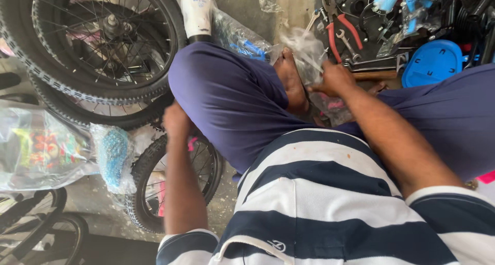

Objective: The person sits on the floor and assembles a bicycle wheel by attaching a gear to the hub and tightening it with a wrench. They then unwrap and prepare a pedal, using a screwdriver to adjust it.

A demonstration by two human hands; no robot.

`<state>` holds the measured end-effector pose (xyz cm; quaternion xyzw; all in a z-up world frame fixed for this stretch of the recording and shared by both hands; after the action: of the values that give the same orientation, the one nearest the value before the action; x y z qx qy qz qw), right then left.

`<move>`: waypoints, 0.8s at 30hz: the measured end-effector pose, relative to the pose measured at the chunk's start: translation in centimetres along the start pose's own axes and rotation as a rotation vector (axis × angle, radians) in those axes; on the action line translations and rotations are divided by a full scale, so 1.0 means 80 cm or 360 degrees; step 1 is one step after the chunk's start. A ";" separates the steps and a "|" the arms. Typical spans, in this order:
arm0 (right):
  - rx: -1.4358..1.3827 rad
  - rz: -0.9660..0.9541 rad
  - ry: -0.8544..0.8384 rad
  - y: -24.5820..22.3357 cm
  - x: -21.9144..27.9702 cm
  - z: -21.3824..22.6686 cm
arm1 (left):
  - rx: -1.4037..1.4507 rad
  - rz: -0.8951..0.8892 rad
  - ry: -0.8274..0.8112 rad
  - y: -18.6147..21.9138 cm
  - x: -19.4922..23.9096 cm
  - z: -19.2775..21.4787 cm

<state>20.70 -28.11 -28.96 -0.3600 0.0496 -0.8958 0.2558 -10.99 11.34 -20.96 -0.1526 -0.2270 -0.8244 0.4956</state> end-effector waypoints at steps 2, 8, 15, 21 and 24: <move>0.0126 -0.0024 -0.0148 0.008 -0.004 -0.012 | -0.0134 -0.0057 -0.0049 -0.033 -0.006 -0.061; -0.1406 -0.0093 0.0087 0.012 -0.012 0.084 | 0.0001 0.0030 -0.0061 -0.073 -0.004 -0.112; -0.2293 0.0222 0.0020 -0.083 0.074 0.236 | 0.1096 0.0002 0.1002 0.074 0.069 0.087; -0.1967 0.0896 -0.0208 -0.220 0.133 0.296 | 0.0924 -0.1803 0.0633 0.274 0.154 0.203; -0.1908 0.0976 -0.0454 -0.242 0.153 0.301 | 0.0703 -0.1735 0.0336 0.304 0.160 0.196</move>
<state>21.15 -15.10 1.62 -0.5236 0.6021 -0.5445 0.2585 5.10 0.16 3.93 0.1754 -0.3882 -0.9038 0.0411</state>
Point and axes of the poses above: each hand's wrist, its own x-axis away from the middle knuckle, its own z-axis out of the back of the hand, y = z × x, the point moved 1 cm from there along -x, towards the middle knuckle, and after that the axes turned 3 degrees about x, right-handed, at the moved point
